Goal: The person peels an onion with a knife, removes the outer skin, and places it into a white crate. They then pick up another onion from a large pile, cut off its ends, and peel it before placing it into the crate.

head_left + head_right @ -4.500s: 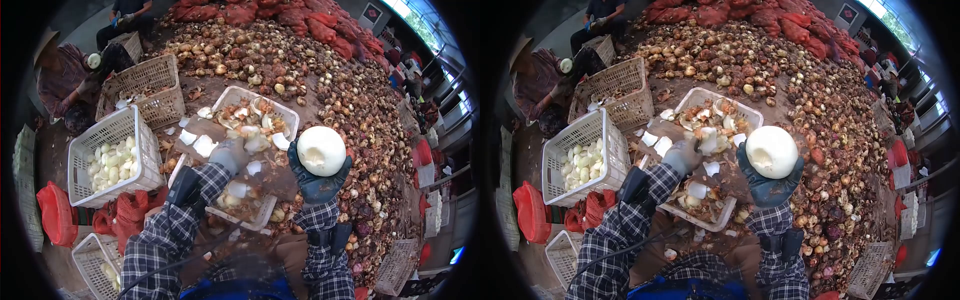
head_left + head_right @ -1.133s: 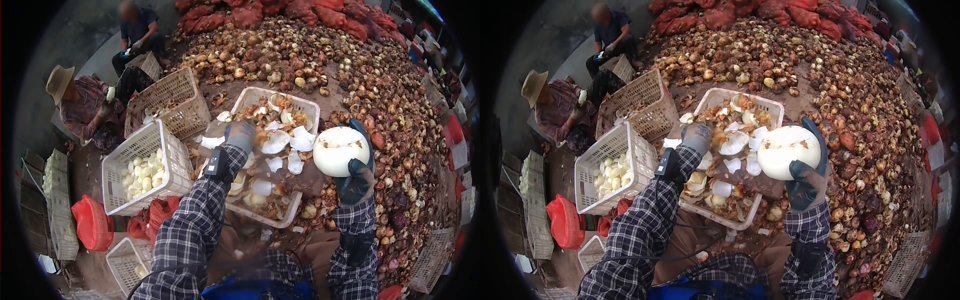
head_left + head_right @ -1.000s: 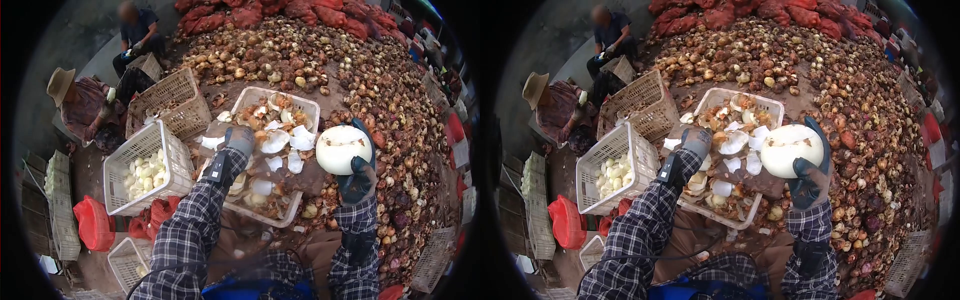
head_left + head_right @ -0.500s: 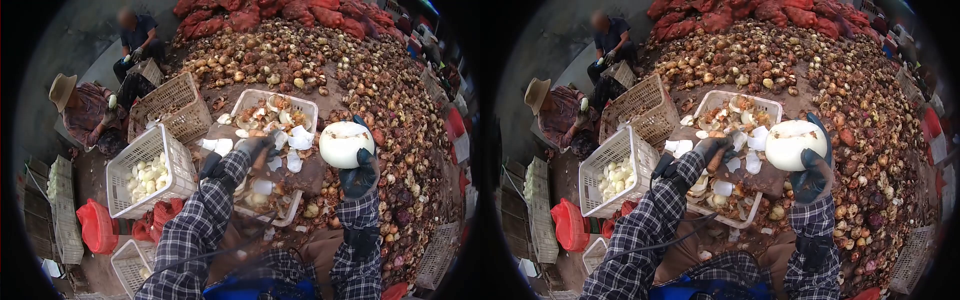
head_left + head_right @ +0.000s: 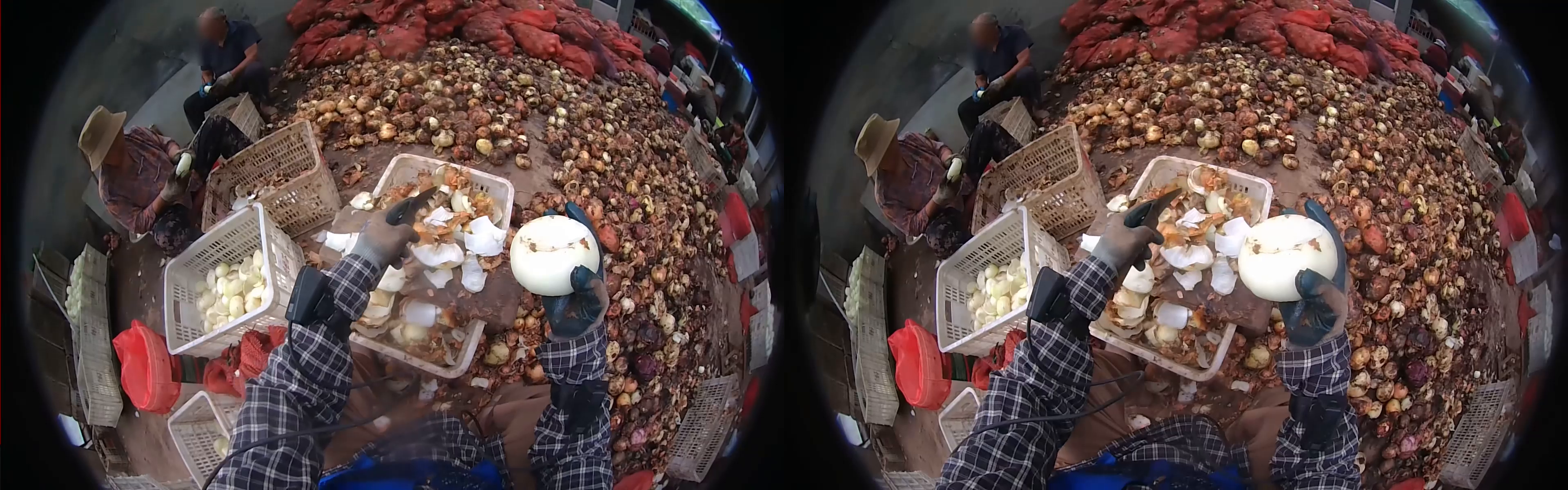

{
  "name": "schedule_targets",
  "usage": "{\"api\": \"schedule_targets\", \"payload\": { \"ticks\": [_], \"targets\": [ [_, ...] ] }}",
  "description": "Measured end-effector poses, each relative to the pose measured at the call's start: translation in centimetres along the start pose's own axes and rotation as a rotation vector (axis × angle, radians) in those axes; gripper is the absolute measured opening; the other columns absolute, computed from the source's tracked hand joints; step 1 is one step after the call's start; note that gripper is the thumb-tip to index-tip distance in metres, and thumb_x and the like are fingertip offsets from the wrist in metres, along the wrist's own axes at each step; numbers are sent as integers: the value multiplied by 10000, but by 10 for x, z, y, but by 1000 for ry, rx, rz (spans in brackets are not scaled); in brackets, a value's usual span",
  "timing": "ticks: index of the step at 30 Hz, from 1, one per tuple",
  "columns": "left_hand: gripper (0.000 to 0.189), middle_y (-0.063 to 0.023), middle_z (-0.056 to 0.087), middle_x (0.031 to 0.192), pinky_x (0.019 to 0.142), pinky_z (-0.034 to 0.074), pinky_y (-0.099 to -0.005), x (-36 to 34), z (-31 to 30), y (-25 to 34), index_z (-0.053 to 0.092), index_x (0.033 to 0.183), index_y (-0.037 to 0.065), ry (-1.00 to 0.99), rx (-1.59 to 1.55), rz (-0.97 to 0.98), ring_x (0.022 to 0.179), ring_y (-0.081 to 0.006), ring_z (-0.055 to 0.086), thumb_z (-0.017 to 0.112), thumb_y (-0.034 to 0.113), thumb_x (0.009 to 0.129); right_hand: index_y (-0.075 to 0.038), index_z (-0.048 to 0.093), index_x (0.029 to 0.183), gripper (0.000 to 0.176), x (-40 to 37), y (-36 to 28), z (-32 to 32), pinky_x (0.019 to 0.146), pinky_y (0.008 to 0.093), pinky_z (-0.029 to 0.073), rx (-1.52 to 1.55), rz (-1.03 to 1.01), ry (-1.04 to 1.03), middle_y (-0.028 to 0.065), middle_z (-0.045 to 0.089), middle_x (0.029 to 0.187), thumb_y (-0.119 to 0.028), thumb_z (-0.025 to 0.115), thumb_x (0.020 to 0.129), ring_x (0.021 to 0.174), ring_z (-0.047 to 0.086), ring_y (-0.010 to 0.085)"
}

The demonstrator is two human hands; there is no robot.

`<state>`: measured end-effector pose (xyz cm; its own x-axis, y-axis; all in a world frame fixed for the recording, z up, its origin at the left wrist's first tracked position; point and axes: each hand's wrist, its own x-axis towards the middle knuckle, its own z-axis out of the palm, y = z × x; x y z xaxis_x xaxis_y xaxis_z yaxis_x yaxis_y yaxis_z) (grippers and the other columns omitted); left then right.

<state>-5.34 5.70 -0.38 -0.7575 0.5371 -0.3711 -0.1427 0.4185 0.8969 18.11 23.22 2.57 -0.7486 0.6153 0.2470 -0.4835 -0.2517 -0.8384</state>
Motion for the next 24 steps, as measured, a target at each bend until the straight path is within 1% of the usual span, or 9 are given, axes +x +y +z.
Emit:
{"api": "schedule_targets", "payload": {
  "ticks": [2, 6, 7, 10, 11, 17, 20, 23, 24],
  "targets": [
    [639, -107, 651, 987, 380, 467, -246, 0, 4, -6, 433, 1367, 68, -81, -118, 152, 540, -120, 584, 576, 56, 744, 36, 299, 1408, 704, 2, 4, -3, 999, 451, 452, 83, 14, 30, 219, 456, 1330, -200, 566, 801, 1187, 515, 320],
    [551, -113, 665, 951, 398, 462, -244, -7, 15, -3, 451, 1330, 52, -170, -378, 122, 535, -104, 579, 561, 58, 790, 41, 307, 1400, 694, 5, -1, 3, 995, 454, 458, 88, 30, -2, 228, 453, 1332, -183, 558, 793, 1191, 514, 323],
    [380, -118, 677, 935, 543, 521, -316, -15, 13, 5, 540, 1206, 56, -260, -395, 80, 639, -189, 645, 548, 128, 833, 41, 308, 1399, 696, 3, 1, -1, 994, 456, 459, 72, 39, 31, 230, 452, 1333, -176, 561, 788, 1192, 512, 325],
    [355, -183, 662, 952, 681, 536, -412, -9, 25, 0, 538, 1164, 43, 83, 839, 191, 796, -320, 654, 558, 228, 862, 36, 319, 1396, 753, 6, 2, 7, 986, 463, 470, 140, 29, 24, 232, 458, 1327, -161, 606, 728, 1186, 515, 339],
    [327, -189, 657, 957, 832, 487, -422, -12, 29, -3, 576, 1099, 64, 158, 861, 215, 929, -329, 635, 521, 302, 881, 34, 321, 1396, 772, 8, -2, 13, 984, 464, 472, 82, 18, 9, 231, 460, 1325, -161, 621, 712, 1183, 517, 341],
    [409, -161, 650, 865, 655, 533, -356, -88, 50, 36, 514, 1227, 13, 238, 365, 910, 774, -250, 665, 597, 111, 839, -15, 365, 1388, 1035, 14, -6, 16, 969, 427, 482, -34, -63, 22, 166, 511, 1286, -349, 891, 561, 1164, 534, 279],
    [540, -160, 644, 939, 634, 547, -353, -115, 52, 46, 451, 1315, 29, 54, 619, 983, 766, -243, 668, 589, 62, 795, -11, 373, 1382, 1072, 18, 2, 8, 977, 401, 472, -299, -214, 3, 162, 502, 1307, -434, 891, 545, 1180, 523, 269],
    [487, -175, 641, 981, 540, 543, -336, -120, 57, 47, 446, 1285, -24, 96, 784, 1221, 682, -238, 664, 591, 171, 863, -13, 364, 1387, 1090, 16, 4, 9, 987, 378, 459, -401, -246, -8, 153, 505, 1314, -511, 863, 555, 1187, 521, 261],
    [621, -196, 622, 1044, 632, 555, -372, -122, 57, 46, 370, 1353, 22, 29, 847, 1141, 799, -278, 663, 631, 172, 810, -13, 360, 1389, 1085, 15, 5, 8, 989, 376, 456, -422, -251, -17, 151, 507, 1311, -515, 858, 565, 1187, 522, 260]
  ]
}}
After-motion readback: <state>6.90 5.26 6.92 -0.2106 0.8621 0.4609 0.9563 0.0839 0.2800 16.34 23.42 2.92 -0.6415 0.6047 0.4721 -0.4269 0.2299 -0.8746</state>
